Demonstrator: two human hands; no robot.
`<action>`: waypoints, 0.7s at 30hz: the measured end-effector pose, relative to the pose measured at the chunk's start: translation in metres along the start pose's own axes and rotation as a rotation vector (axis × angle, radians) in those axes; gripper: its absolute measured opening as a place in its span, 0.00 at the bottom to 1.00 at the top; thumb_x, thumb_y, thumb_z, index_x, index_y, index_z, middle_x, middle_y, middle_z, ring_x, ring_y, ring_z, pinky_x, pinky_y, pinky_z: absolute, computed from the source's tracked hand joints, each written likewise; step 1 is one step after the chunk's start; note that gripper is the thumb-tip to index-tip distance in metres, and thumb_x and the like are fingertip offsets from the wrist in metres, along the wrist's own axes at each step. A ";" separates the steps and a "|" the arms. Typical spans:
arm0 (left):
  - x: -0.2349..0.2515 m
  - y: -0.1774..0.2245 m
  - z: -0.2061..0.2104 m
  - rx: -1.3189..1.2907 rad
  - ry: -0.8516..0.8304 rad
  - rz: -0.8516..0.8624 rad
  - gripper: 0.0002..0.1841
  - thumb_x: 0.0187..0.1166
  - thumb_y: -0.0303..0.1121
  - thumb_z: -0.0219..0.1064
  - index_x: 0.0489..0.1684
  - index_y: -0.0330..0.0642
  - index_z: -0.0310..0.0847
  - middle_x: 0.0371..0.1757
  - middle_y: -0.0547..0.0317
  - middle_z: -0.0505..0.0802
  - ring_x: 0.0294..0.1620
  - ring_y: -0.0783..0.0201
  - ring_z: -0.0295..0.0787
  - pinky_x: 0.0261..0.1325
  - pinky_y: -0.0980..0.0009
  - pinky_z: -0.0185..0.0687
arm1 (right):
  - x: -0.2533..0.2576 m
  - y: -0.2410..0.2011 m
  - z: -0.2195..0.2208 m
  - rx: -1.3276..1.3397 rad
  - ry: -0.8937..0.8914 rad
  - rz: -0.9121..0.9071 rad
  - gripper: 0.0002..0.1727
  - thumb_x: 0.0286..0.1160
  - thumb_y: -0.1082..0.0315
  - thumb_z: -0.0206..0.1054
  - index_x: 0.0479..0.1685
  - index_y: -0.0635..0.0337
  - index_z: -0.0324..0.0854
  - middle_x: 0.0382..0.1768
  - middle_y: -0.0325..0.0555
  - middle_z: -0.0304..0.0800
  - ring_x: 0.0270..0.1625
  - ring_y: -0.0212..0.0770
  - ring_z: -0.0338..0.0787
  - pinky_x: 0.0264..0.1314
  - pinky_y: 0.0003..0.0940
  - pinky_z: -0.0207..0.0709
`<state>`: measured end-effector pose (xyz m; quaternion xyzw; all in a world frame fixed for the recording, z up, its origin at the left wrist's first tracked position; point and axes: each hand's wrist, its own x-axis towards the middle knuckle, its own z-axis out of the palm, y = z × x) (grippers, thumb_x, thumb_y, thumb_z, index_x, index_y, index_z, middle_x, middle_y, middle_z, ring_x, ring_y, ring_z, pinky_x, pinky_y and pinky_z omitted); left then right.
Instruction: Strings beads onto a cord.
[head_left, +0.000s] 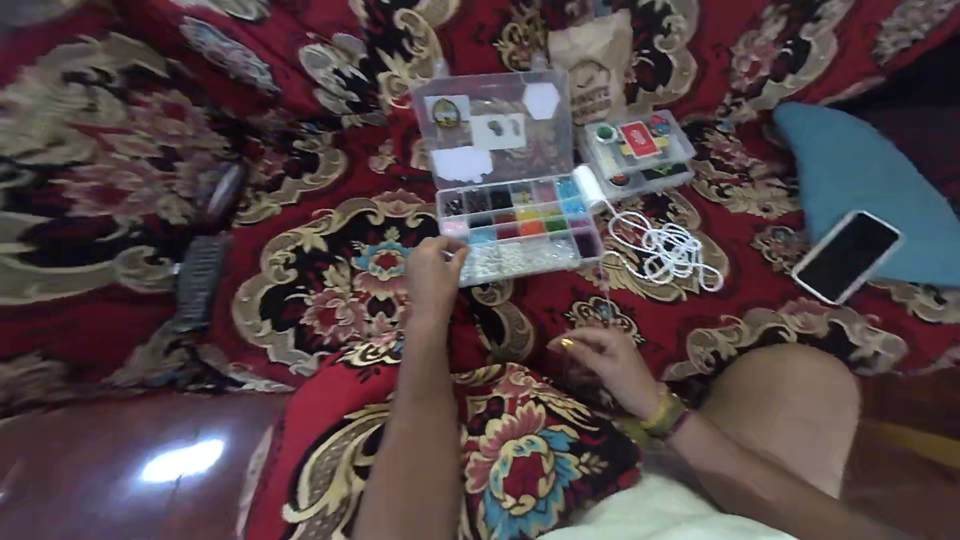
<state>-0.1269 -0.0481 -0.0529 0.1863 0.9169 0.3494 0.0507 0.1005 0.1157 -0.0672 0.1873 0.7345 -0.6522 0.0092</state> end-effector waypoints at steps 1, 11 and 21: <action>0.002 -0.002 0.000 -0.004 0.002 0.011 0.08 0.79 0.27 0.71 0.48 0.31 0.90 0.49 0.36 0.92 0.50 0.39 0.89 0.59 0.39 0.81 | 0.002 -0.005 0.000 0.120 0.001 0.083 0.13 0.85 0.70 0.60 0.53 0.67 0.89 0.46 0.46 0.96 0.44 0.35 0.95 0.49 0.32 0.91; 0.002 0.003 0.022 0.078 -0.154 0.054 0.08 0.75 0.29 0.76 0.46 0.38 0.95 0.51 0.36 0.91 0.60 0.35 0.84 0.66 0.37 0.73 | 0.017 -0.003 0.018 0.114 0.060 0.082 0.12 0.81 0.72 0.64 0.52 0.66 0.91 0.30 0.36 0.94 0.24 0.26 0.87 0.29 0.21 0.84; -0.006 -0.002 0.042 0.133 -0.043 0.160 0.07 0.71 0.26 0.78 0.42 0.33 0.93 0.49 0.27 0.89 0.57 0.24 0.82 0.58 0.27 0.70 | 0.004 0.000 0.025 -0.102 -0.005 0.115 0.13 0.85 0.69 0.61 0.51 0.66 0.90 0.29 0.38 0.92 0.26 0.25 0.86 0.33 0.22 0.82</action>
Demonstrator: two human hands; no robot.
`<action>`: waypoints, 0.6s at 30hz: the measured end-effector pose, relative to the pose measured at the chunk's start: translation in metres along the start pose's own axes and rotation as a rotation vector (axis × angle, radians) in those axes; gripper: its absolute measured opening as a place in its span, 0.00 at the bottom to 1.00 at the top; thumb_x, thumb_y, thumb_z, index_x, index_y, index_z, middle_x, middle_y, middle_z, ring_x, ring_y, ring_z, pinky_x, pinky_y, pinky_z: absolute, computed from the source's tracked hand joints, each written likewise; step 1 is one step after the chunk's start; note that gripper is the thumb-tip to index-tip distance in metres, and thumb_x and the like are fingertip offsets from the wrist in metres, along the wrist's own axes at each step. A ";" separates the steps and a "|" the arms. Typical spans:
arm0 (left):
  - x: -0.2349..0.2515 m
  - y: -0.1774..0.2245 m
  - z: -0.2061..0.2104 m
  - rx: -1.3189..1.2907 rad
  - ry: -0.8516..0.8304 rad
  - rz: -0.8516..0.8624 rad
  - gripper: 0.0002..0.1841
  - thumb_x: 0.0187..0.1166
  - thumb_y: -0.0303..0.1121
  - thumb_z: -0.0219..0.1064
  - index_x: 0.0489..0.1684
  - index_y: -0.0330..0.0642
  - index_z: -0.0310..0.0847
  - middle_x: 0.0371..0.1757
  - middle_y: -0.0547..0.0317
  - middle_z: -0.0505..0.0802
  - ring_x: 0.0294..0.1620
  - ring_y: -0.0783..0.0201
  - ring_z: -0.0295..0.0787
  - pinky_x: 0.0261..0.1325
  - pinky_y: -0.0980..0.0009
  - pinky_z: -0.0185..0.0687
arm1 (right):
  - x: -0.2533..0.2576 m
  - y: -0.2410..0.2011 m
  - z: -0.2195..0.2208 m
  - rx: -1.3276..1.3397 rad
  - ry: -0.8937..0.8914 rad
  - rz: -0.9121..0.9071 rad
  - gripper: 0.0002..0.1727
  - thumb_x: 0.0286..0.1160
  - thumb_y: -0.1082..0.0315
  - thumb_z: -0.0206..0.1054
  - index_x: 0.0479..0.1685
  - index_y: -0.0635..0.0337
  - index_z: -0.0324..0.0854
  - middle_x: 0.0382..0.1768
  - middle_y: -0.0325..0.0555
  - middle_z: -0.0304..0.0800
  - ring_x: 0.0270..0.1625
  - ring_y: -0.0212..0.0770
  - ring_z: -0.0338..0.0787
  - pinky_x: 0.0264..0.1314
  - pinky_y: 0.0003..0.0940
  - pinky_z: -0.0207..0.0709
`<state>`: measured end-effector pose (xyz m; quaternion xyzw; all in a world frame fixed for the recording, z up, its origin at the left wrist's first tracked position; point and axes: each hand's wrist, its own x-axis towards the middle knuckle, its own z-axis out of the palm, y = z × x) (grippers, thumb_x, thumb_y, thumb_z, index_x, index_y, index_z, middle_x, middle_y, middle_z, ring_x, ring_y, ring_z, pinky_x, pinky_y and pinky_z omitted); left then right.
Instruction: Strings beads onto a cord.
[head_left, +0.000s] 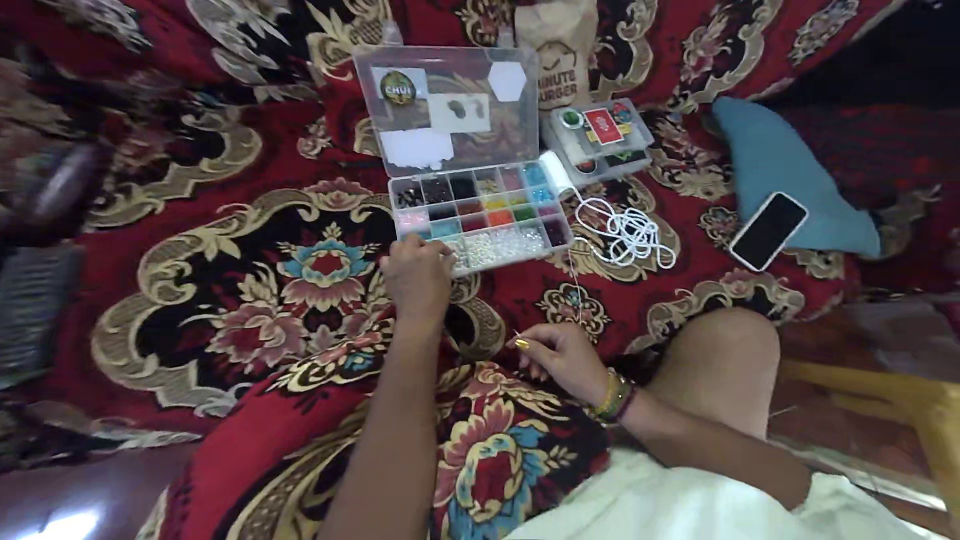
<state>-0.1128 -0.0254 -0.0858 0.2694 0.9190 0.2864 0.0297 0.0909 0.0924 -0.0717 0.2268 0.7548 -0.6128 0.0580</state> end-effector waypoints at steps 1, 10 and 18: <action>0.000 0.000 0.000 0.000 -0.006 -0.007 0.07 0.71 0.26 0.78 0.42 0.33 0.93 0.50 0.27 0.89 0.57 0.24 0.82 0.58 0.28 0.70 | -0.002 0.000 0.000 -0.006 0.001 -0.010 0.13 0.85 0.69 0.60 0.51 0.66 0.90 0.28 0.38 0.92 0.26 0.25 0.86 0.33 0.21 0.81; 0.000 0.004 -0.010 -0.082 0.045 0.063 0.08 0.75 0.27 0.75 0.43 0.29 0.90 0.48 0.27 0.89 0.54 0.25 0.84 0.57 0.27 0.71 | -0.013 -0.014 -0.006 -0.086 0.009 -0.127 0.12 0.81 0.69 0.65 0.51 0.65 0.92 0.31 0.44 0.95 0.27 0.28 0.90 0.36 0.24 0.85; -0.033 0.045 0.008 -1.254 -0.576 -0.158 0.04 0.80 0.25 0.64 0.44 0.42 0.84 0.36 0.70 0.91 0.37 0.74 0.89 0.49 0.73 0.88 | -0.016 -0.031 -0.017 0.233 0.245 -0.143 0.13 0.83 0.70 0.63 0.51 0.67 0.90 0.27 0.37 0.92 0.25 0.26 0.88 0.30 0.23 0.86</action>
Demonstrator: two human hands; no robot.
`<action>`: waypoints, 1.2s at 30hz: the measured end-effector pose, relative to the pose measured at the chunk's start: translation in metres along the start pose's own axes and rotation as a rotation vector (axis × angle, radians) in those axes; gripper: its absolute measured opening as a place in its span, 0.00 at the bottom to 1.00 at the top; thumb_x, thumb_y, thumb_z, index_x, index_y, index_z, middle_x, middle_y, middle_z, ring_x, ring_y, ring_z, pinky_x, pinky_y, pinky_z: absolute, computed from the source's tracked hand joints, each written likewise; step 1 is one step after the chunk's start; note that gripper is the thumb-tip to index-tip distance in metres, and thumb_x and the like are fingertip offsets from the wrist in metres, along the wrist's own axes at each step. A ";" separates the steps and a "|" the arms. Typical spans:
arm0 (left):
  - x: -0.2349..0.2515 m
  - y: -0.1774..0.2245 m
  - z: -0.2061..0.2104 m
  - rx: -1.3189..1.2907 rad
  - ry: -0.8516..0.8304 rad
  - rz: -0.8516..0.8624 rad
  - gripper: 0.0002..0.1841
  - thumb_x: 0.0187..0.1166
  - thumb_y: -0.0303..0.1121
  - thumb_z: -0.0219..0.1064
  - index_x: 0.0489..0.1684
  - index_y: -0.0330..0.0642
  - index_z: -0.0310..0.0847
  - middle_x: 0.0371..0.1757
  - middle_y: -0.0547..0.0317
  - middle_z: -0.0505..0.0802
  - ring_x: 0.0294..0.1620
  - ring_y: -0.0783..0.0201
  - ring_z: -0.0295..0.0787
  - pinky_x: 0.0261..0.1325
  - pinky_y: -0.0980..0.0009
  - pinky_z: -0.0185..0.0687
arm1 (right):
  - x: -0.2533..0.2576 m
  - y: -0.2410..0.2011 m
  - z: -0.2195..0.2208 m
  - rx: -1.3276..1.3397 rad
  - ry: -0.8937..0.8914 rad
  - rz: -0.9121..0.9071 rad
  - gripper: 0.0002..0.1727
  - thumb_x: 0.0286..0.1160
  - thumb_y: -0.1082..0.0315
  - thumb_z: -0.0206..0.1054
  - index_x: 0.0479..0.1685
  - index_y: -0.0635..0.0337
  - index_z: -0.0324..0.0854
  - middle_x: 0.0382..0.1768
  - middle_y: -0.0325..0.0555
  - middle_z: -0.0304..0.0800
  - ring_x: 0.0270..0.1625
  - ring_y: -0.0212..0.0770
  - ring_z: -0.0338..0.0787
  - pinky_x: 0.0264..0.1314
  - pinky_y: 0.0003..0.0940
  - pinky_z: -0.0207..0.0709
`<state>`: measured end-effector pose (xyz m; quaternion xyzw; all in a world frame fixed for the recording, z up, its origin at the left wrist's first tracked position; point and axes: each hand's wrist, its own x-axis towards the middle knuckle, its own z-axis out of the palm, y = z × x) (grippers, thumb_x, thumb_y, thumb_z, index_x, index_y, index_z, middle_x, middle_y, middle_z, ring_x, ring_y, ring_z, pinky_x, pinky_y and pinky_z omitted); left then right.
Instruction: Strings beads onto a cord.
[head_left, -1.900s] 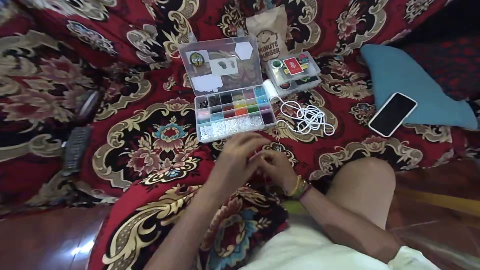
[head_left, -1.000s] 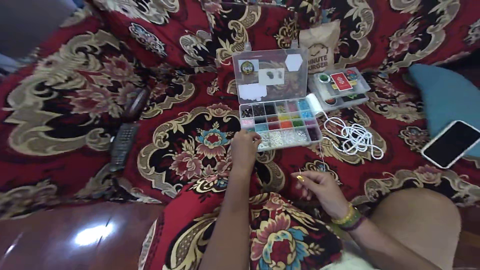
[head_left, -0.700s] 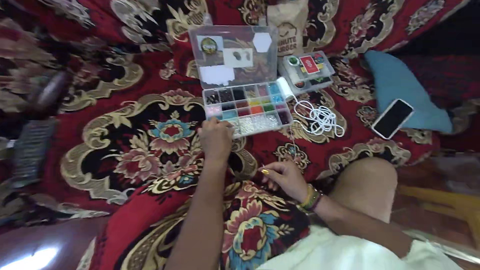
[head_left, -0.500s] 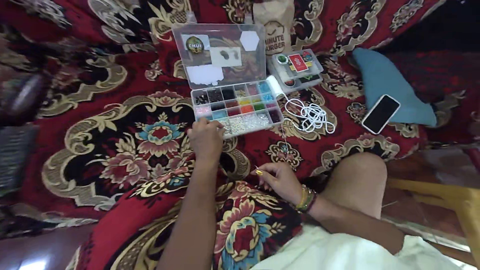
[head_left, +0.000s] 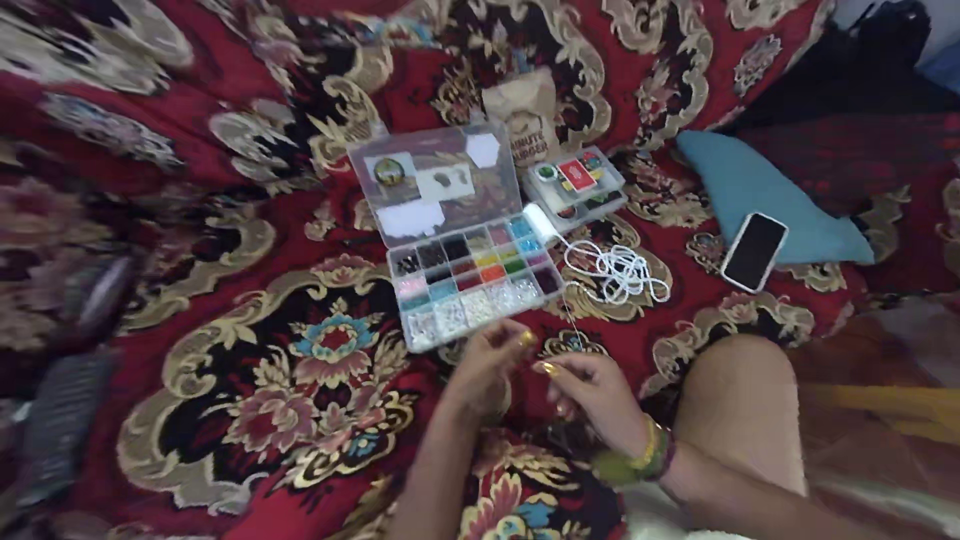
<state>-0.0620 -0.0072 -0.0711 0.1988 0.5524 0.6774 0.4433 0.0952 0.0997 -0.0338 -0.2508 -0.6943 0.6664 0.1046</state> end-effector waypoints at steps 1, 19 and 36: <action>-0.001 0.000 0.003 -0.067 -0.042 -0.028 0.05 0.80 0.23 0.63 0.45 0.42 0.84 0.36 0.70 0.92 0.37 0.73 0.90 0.50 0.72 0.89 | 0.001 -0.003 -0.001 0.028 0.027 -0.003 0.12 0.82 0.69 0.63 0.50 0.66 0.90 0.26 0.35 0.92 0.24 0.26 0.88 0.29 0.22 0.85; 0.005 -0.016 -0.003 -0.242 -0.276 0.022 0.10 0.73 0.22 0.64 0.30 0.53 0.84 0.36 0.73 0.92 0.38 0.75 0.90 0.46 0.74 0.88 | 0.004 0.004 0.006 0.061 0.059 -0.204 0.05 0.72 0.73 0.69 0.38 0.62 0.90 0.24 0.33 0.92 0.20 0.23 0.86 0.23 0.18 0.83; 0.010 -0.017 -0.015 -0.085 -0.393 0.134 0.10 0.69 0.21 0.67 0.30 0.52 0.87 0.35 0.71 0.96 0.38 0.75 0.93 0.46 0.75 0.89 | 0.001 0.002 0.007 -0.048 0.024 -0.148 0.05 0.70 0.69 0.69 0.32 0.60 0.88 0.21 0.30 0.89 0.21 0.22 0.86 0.24 0.19 0.83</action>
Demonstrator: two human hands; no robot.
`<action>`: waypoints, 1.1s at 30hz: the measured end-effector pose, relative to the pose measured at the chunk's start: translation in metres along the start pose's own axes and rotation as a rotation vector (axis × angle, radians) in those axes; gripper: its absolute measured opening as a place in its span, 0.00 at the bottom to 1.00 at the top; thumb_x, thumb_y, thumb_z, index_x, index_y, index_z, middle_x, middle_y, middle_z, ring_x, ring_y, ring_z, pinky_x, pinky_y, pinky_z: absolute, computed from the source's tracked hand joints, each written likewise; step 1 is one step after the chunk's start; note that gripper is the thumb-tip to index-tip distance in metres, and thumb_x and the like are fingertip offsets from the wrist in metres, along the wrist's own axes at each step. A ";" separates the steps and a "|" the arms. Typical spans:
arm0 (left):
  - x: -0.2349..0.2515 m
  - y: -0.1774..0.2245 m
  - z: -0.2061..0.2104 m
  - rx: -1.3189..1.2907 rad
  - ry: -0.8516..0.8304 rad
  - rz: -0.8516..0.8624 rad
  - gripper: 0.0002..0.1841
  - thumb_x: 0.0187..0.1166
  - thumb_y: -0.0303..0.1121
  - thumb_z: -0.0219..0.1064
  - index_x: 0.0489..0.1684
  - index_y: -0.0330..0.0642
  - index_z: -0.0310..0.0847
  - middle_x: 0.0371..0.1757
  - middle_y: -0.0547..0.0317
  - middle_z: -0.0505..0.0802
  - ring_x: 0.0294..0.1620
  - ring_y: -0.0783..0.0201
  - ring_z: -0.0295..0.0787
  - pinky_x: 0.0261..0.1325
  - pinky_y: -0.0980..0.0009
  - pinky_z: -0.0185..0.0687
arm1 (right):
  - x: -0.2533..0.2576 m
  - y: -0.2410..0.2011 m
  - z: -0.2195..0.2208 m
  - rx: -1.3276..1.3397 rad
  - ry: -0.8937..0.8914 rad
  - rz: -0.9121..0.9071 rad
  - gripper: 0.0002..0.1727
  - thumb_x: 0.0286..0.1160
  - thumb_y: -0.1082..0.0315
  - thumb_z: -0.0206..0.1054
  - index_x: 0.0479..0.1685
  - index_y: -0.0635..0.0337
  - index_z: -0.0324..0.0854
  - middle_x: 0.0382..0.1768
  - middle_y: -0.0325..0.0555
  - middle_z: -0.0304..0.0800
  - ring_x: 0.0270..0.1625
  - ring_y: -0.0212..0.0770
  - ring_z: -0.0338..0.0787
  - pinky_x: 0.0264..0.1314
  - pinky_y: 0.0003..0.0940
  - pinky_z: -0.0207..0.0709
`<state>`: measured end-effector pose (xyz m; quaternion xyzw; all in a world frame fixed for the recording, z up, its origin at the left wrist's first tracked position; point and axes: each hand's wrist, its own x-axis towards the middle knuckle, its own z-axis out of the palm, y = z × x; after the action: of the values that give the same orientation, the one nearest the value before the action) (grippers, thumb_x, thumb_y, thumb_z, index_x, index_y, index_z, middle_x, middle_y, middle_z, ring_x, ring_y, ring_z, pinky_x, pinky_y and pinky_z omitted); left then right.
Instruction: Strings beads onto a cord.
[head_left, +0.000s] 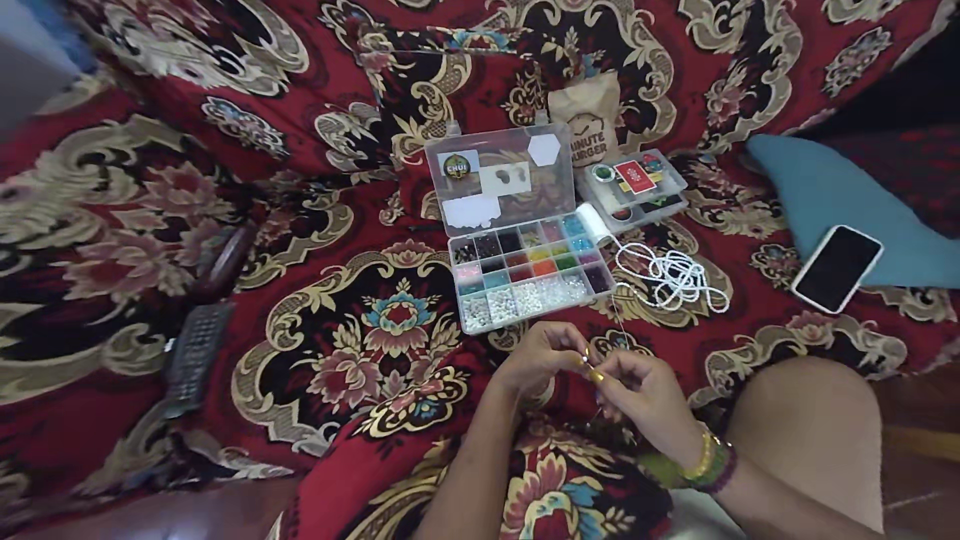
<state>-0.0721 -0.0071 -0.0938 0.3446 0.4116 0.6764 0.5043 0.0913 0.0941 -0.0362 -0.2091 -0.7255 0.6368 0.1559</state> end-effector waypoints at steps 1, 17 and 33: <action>0.000 0.000 0.000 -0.013 -0.004 0.001 0.10 0.70 0.21 0.68 0.30 0.52 0.88 0.36 0.70 0.96 0.39 0.75 0.93 0.46 0.75 0.89 | 0.000 0.000 0.000 0.000 0.000 0.000 0.05 0.70 0.69 0.69 0.32 0.60 0.88 0.22 0.30 0.89 0.21 0.22 0.86 0.24 0.19 0.83; 0.000 0.000 -0.002 -0.043 -0.009 -0.005 0.12 0.69 0.19 0.68 0.30 0.51 0.89 0.37 0.70 0.97 0.40 0.75 0.94 0.48 0.75 0.90 | 0.001 0.001 -0.001 0.004 0.005 -0.001 0.05 0.71 0.69 0.69 0.32 0.60 0.88 0.21 0.29 0.88 0.20 0.21 0.85 0.24 0.17 0.82; 0.002 -0.006 -0.009 0.046 -0.064 0.062 0.06 0.71 0.24 0.72 0.34 0.47 0.93 0.43 0.71 0.96 0.47 0.76 0.92 0.54 0.76 0.88 | 0.001 0.005 -0.002 0.024 -0.018 0.074 0.05 0.75 0.70 0.69 0.36 0.62 0.88 0.23 0.32 0.91 0.21 0.22 0.86 0.24 0.18 0.82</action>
<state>-0.0783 -0.0062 -0.1032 0.3902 0.3998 0.6706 0.4881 0.0917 0.0972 -0.0411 -0.2282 -0.7111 0.6527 0.1279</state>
